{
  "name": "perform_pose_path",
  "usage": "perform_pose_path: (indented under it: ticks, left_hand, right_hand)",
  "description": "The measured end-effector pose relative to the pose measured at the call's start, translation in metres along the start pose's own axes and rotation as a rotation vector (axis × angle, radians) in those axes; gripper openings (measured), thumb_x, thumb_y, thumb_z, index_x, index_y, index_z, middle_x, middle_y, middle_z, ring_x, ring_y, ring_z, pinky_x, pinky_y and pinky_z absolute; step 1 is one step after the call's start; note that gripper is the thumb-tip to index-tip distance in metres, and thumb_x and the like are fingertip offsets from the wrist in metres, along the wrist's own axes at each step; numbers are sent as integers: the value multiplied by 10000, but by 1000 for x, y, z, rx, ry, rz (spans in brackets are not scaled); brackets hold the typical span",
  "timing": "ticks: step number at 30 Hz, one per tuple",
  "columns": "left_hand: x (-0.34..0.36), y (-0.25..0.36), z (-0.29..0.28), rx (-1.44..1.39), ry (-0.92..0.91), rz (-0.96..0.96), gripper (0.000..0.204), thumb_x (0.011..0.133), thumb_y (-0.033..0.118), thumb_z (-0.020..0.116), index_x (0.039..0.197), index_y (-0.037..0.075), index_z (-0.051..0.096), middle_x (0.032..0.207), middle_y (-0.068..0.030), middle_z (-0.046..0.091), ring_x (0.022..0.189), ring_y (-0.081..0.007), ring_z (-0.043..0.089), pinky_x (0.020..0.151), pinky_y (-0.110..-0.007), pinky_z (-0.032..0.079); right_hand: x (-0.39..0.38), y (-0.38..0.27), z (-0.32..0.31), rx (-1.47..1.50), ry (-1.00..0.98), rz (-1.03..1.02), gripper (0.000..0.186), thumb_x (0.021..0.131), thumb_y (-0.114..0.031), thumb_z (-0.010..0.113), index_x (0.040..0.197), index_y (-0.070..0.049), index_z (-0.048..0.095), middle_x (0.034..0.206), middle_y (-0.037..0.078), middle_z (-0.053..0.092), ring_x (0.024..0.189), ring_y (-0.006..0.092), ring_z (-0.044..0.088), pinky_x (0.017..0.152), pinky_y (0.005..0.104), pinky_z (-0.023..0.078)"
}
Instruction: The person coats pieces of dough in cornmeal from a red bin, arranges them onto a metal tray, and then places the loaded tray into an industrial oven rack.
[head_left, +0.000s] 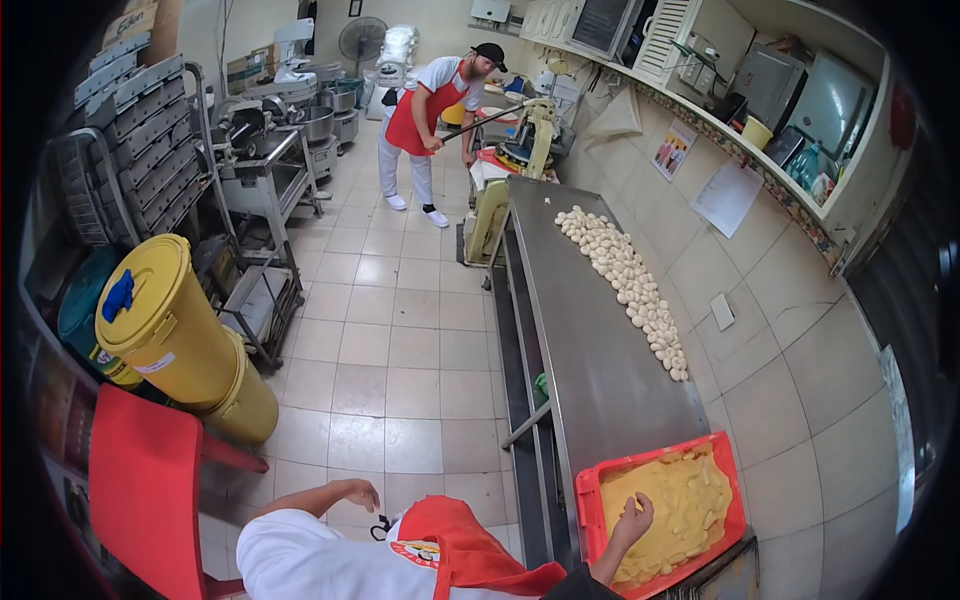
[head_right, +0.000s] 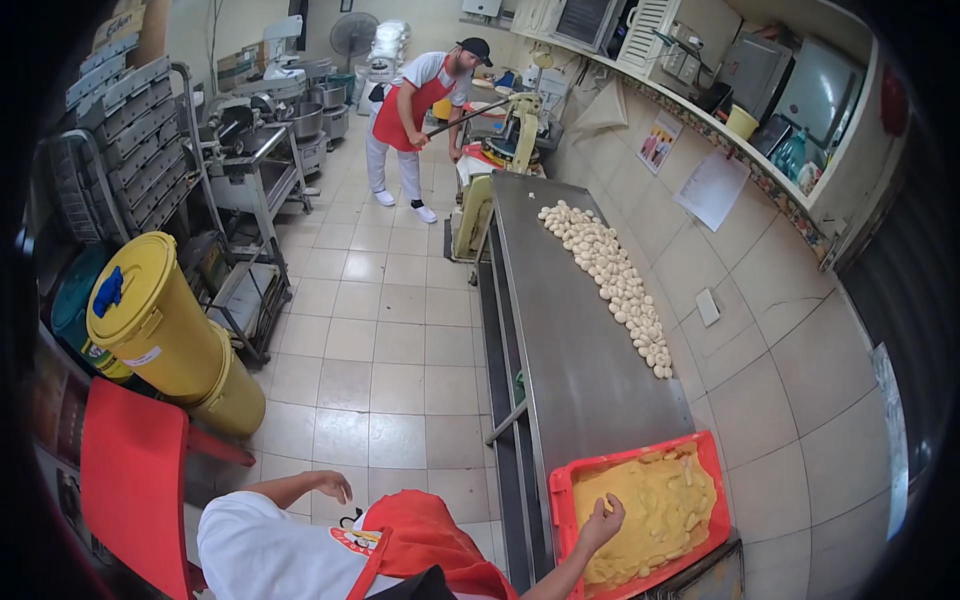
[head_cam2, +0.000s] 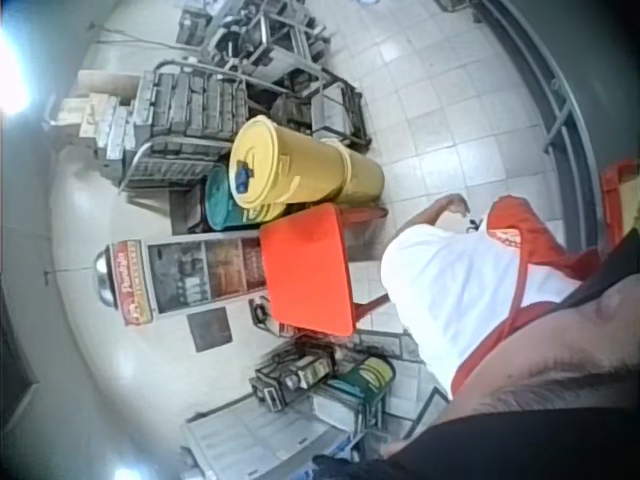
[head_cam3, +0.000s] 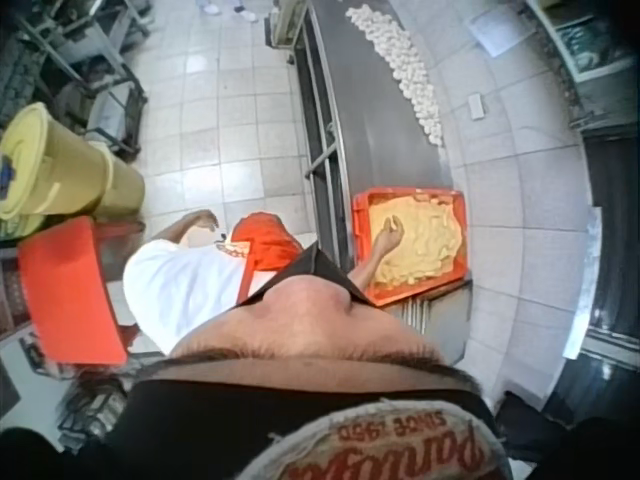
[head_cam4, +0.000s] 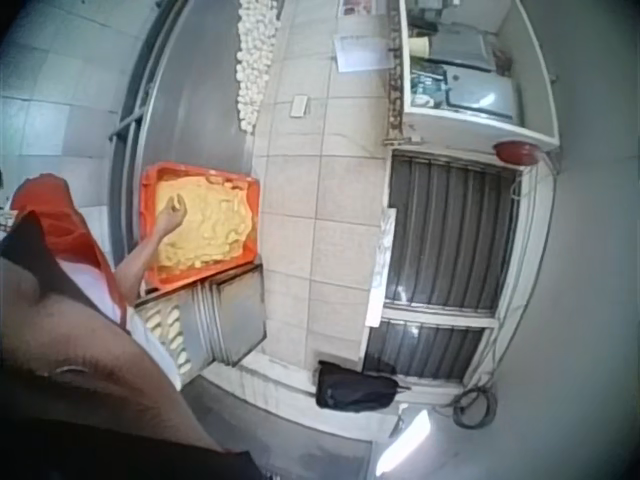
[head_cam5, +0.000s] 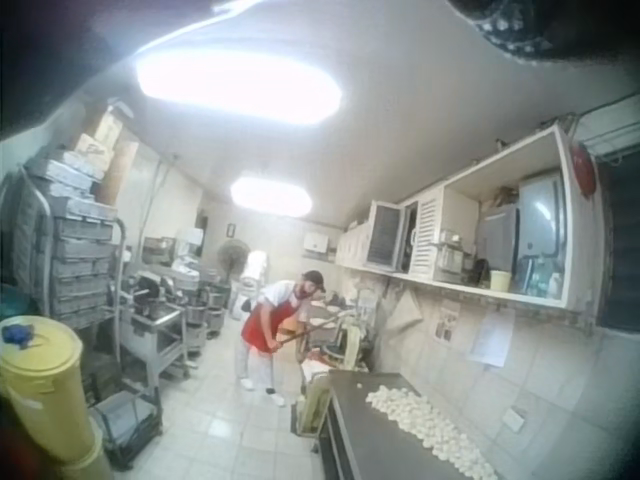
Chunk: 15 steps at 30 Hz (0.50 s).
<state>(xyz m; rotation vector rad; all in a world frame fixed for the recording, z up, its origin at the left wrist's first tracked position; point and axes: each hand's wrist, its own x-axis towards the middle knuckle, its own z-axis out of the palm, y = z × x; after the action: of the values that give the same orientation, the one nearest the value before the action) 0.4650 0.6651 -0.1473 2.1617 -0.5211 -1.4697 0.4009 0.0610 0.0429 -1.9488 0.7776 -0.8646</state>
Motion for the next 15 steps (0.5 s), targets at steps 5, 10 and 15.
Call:
perform_pose_path:
  ticks: [5, 10, 15]
  left_hand:
    - [-25, 85, 8, -187, -325, 113, 385, 752, 296, 712, 1080, 97, 731, 1010, -70, 718, 968, -187, 622, 822, -316, 484]
    - [-49, 134, 21, 42, -208, 218, 361, 723, 332, 718, 971, 70, 738, 965, -100, 724, 903, -220, 641, 797, -354, 473]
    - [-41, 147, 43, 115, -204, 306, 392, 698, 361, 708, 966, 77, 741, 984, -125, 717, 892, -276, 651, 810, -384, 486]
  right_hand:
    - [-20, -3, -22, 3, -18, 204, 265, 824, -28, 646, 1083, 25, 632, 1034, 78, 629, 681, 145, 513, 609, 282, 451]
    - [-42, 46, -53, -14, -3, 232, 268, 824, -42, 650, 1085, 19, 641, 1058, 84, 637, 727, 151, 528, 647, 285, 446]
    - [-54, 55, -98, -69, -25, 324, 288, 836, -66, 651, 1112, 13, 637, 1056, 89, 638, 756, 157, 537, 676, 297, 451]
